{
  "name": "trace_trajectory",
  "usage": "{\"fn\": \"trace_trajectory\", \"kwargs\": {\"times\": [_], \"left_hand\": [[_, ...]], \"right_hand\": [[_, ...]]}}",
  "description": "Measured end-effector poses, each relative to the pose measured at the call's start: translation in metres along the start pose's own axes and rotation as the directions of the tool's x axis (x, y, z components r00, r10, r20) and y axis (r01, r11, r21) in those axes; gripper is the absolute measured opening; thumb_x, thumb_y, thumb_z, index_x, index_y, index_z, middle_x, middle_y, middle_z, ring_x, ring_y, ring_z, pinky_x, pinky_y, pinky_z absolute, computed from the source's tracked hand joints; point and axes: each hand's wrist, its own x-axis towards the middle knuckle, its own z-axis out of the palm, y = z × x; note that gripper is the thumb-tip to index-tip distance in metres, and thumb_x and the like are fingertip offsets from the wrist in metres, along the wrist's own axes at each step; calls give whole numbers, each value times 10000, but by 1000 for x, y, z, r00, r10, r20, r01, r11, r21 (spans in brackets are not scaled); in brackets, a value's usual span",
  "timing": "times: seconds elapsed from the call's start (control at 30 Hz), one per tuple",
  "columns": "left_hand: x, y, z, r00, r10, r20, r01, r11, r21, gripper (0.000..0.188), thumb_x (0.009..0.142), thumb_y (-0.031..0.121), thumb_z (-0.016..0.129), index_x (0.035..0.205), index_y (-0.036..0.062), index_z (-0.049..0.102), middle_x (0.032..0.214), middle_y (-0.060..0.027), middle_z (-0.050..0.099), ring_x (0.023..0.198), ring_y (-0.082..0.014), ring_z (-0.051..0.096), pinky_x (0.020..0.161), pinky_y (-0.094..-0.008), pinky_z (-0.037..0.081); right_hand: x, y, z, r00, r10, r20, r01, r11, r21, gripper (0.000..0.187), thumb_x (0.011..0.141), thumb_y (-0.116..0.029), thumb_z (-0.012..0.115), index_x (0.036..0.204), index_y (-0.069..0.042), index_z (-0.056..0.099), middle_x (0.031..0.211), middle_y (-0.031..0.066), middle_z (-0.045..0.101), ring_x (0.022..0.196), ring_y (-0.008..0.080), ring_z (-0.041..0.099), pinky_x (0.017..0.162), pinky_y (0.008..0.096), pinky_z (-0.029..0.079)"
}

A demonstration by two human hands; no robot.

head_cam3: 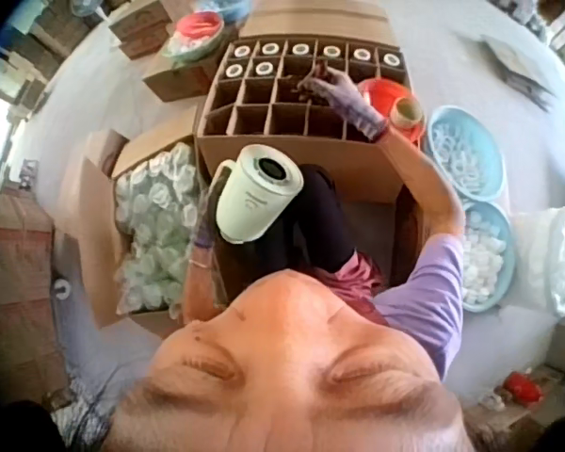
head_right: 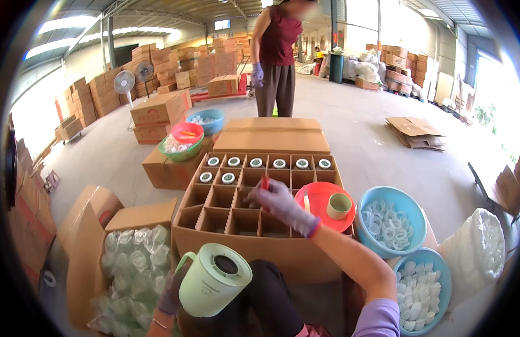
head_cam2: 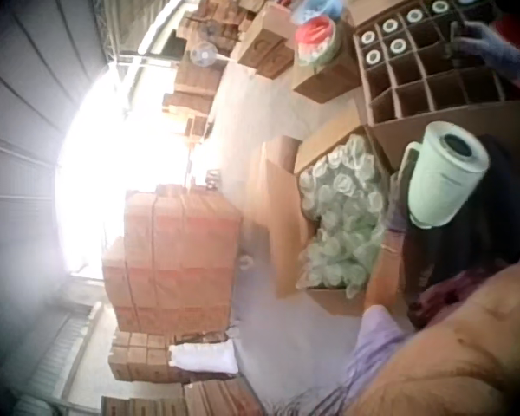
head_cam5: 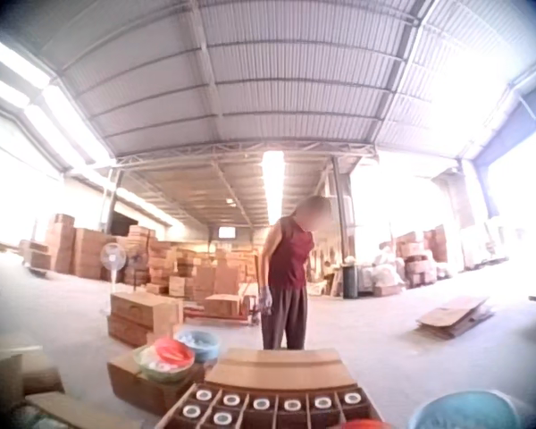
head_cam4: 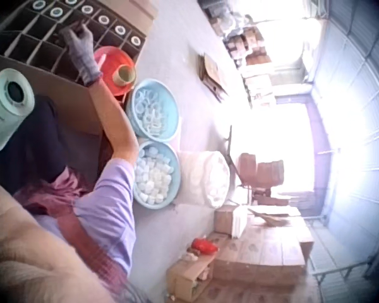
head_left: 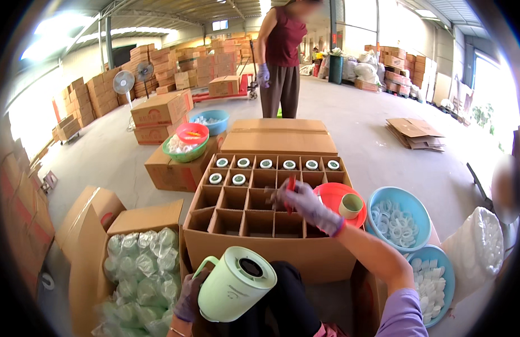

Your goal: The person assembles light green thermos flasks by inserting a metal inner liner, screwing on the lid, and placing each completed unit into a plastic bag. The person then places the bagged thermos into a cardboard box.

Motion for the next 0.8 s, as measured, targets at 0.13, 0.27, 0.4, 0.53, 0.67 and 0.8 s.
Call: {"fn": "trace_trajectory", "kwargs": {"times": [0.13, 0.27, 0.4, 0.53, 0.67, 0.8], "left_hand": [[-2, -8, -7, 973, -160, 164, 184, 973, -140, 317, 896, 156, 630, 1183, 24, 614, 930, -148, 708, 839, -311, 692, 721, -390, 547], [23, -5, 5, 950, -108, 293, 192, 941, -277, 324, 993, 171, 566, 1279, 20, 588, 1017, -106, 724, 908, -209, 705, 794, -325, 564], [26, 2, 2, 778, -501, 381, 626, 561, -542, 330, 998, 300, 589, 1157, 17, 648, 963, -56, 722, 837, -155, 693, 741, -293, 555], [21, -17, 7, 647, -574, 502, 752, 367, -548, 378, 987, 368, 603, 1079, 9, 679, 918, -40, 716, 802, -115, 679, 710, -272, 544], [30, 9, 0, 629, -630, 455, 762, 383, -523, 376, 996, 359, 593, 1024, 0, 700, 886, -39, 716, 769, -108, 673, 696, -265, 539], [30, 29, -8, 820, -471, 325, 566, 748, -345, 283, 964, 246, 596, 1091, 1, 656, 911, -83, 713, 760, -178, 666, 697, -291, 539]], "right_hand": [[-69, 4, 37, 936, -164, 312, 257, 923, -285, 137, 882, -117, 703, 1001, -72, 653, 964, 43, 647, 861, 122, 579, 771, 286, 479], [-81, -11, 40, 659, -420, 624, 746, 475, -468, 258, 758, -170, 773, 985, -131, 655, 1083, 52, 617, 976, 266, 591, 954, 458, 439], [-81, -24, 69, 469, -403, 786, 882, 250, -399, 258, 734, -167, 769, 962, -148, 648, 1110, 32, 598, 1019, 263, 571, 974, 460, 438], [-79, -14, 70, 473, -367, 801, 863, 376, -338, 237, 742, -166, 754, 948, -141, 641, 1101, 34, 592, 1012, 260, 570, 949, 460, 456], [-89, -13, 66, 572, -215, 791, 768, 478, -426, 254, 798, -199, 719, 1004, -117, 595, 1037, 79, 588, 917, 300, 599, 837, 435, 493], [-108, -13, 73, 671, -123, 732, 672, 518, -529, 286, 844, -246, 697, 1004, -86, 524, 931, 119, 569, 833, 343, 619, 728, 443, 512]]}}
